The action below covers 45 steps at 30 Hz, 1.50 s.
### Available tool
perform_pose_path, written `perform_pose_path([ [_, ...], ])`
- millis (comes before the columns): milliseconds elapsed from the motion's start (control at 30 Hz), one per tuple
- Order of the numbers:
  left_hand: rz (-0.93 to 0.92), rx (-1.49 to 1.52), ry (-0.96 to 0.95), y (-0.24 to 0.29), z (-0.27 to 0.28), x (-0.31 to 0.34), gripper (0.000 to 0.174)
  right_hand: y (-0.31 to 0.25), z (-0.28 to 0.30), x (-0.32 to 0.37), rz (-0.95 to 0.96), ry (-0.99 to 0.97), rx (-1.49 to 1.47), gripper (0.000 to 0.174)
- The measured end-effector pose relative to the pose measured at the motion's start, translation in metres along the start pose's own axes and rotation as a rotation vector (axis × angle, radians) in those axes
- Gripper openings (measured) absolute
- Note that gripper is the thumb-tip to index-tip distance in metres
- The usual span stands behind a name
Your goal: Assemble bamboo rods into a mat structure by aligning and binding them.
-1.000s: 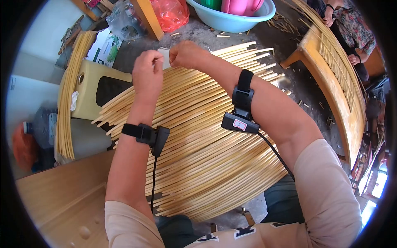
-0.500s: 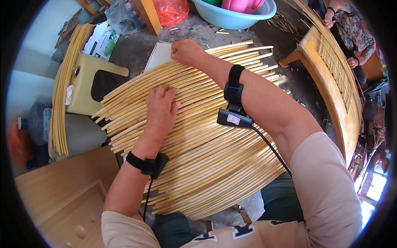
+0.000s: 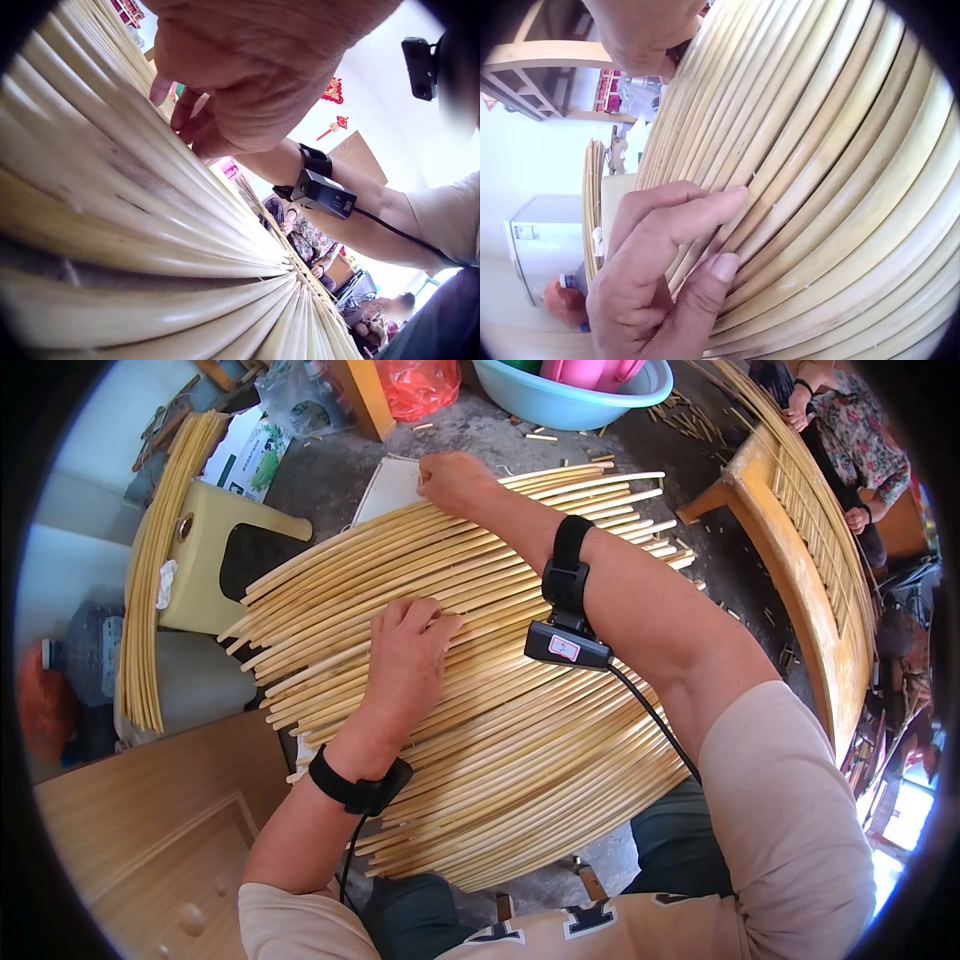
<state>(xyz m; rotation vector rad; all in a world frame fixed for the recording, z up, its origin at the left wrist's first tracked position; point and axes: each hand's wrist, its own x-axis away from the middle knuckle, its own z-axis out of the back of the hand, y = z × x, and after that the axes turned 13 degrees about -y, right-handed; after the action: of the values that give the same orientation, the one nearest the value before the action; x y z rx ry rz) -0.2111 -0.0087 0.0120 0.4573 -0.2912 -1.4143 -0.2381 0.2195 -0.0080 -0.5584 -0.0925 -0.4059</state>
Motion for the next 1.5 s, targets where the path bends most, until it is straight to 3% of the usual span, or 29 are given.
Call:
perform_pose_path([
  [100,0.014,0.067,-0.146,-0.013,0.006,-0.001,0.031,-0.001,0.001,0.002,-0.017,-0.015,-0.011,0.027],
  [233,0.010,0.171,-0.103,-0.017,0.006,-0.006,0.029,-0.001,0.002,0.003,-0.012,-0.012,-0.007,0.027],
  [300,0.048,0.118,0.095,-0.012,0.006,-0.013,0.025,-0.002,0.004,0.006,-0.001,-0.013,0.005,0.027],
  [600,0.152,-0.002,0.000,-0.004,-0.010,-0.022,0.031,-0.001,-0.001,0.002,0.010,-0.003,0.033,0.026],
  [767,0.129,0.033,-0.016,-0.006,-0.010,-0.021,0.031,0.003,-0.010,0.000,0.001,-0.008,0.063,0.026],
  [900,0.097,0.081,-0.030,-0.006,-0.005,-0.023,0.035,0.006,-0.013,-0.005,-0.013,0.098,0.024,0.017],
  [1067,0.003,-0.063,0.045,0.012,-0.006,-0.003,0.036,0.004,-0.011,-0.002,-0.003,0.088,0.046,0.017],
  [1133,-0.011,-0.106,0.065,0.018,-0.005,0.012,0.035,-0.003,-0.003,0.001,-0.046,-0.014,0.043,0.028],
  [1200,-0.101,0.146,-0.186,0.017,-0.008,0.031,0.033,-0.002,-0.004,0.001,-0.051,-0.014,0.024,0.028],
  [1333,-0.070,0.118,-0.183,0.035,-0.017,0.048,0.029,-0.003,-0.006,0.003,-0.047,0.014,0.006,0.029],
  [1433,0.021,0.137,-0.121,0.049,-0.017,0.051,0.035,0.003,-0.012,-0.005,-0.063,0.053,0.013,0.020],
  [1500,0.047,0.129,-0.093,0.052,-0.021,0.053,0.042,-0.002,-0.006,0.000,-0.053,0.020,0.028,0.024],
])
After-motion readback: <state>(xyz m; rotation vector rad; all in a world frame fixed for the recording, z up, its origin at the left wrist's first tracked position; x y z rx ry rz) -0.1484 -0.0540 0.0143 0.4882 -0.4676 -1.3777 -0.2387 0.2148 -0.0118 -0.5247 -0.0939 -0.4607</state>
